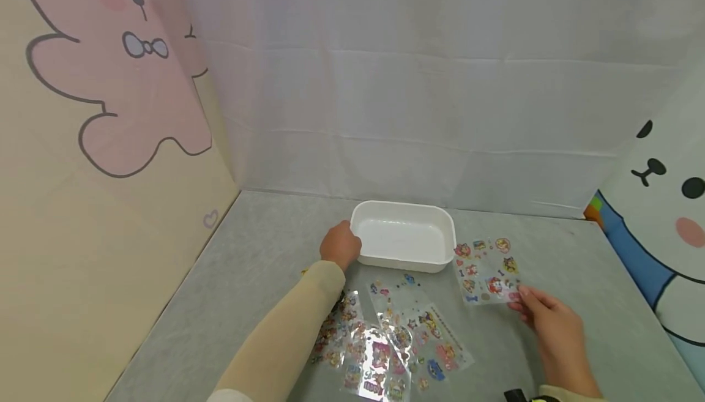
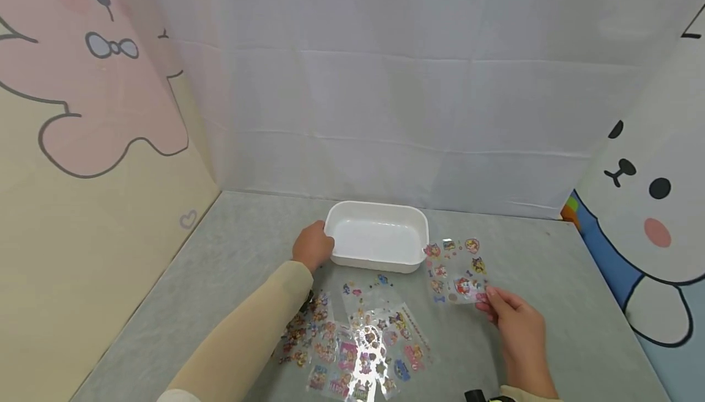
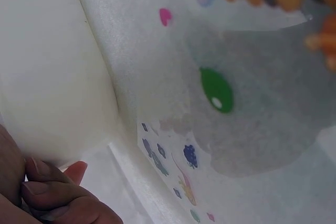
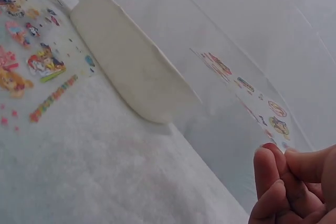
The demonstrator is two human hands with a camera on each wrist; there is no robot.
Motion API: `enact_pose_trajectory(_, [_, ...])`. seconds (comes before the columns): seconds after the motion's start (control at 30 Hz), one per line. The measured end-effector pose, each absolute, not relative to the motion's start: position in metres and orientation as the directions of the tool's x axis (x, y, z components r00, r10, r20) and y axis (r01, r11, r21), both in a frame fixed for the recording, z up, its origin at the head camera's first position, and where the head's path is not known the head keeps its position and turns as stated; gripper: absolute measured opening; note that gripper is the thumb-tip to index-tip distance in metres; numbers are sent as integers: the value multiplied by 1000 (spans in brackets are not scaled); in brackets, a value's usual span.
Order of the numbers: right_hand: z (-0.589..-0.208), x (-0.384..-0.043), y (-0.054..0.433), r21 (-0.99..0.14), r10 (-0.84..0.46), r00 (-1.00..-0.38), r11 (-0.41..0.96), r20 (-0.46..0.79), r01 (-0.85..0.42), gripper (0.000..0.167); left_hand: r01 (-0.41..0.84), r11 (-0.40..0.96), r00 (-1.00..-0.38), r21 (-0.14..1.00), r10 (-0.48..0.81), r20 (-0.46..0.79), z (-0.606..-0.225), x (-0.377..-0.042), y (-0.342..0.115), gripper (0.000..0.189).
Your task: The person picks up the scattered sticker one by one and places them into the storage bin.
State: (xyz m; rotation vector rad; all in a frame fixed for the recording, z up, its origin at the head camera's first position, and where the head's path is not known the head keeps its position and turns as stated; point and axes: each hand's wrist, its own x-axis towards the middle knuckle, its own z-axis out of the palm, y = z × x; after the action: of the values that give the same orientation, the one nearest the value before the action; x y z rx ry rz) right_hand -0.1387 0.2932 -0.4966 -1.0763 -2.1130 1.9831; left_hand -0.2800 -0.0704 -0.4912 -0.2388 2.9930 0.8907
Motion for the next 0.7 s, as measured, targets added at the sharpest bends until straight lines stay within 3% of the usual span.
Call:
enact_pose_trajectory(0.27, [-478,-161,270,-928,486,-794,-133,-366,347,48,-148,826,-989,543,-140,-57,-490,-279,-69,39])
enact_pose_trajectory(0.43, [-461,-174,250,-942,435,-839,-222,-326,251,37,-151,827,-988,541,-139,-63,-490,-277,-69,43])
enact_pose_trajectory(0.7, [-459,-203,214,-943,390,-862,-209,-324,260,41,-143,825,-989,547,-137,-52,-490,-279,-70,38])
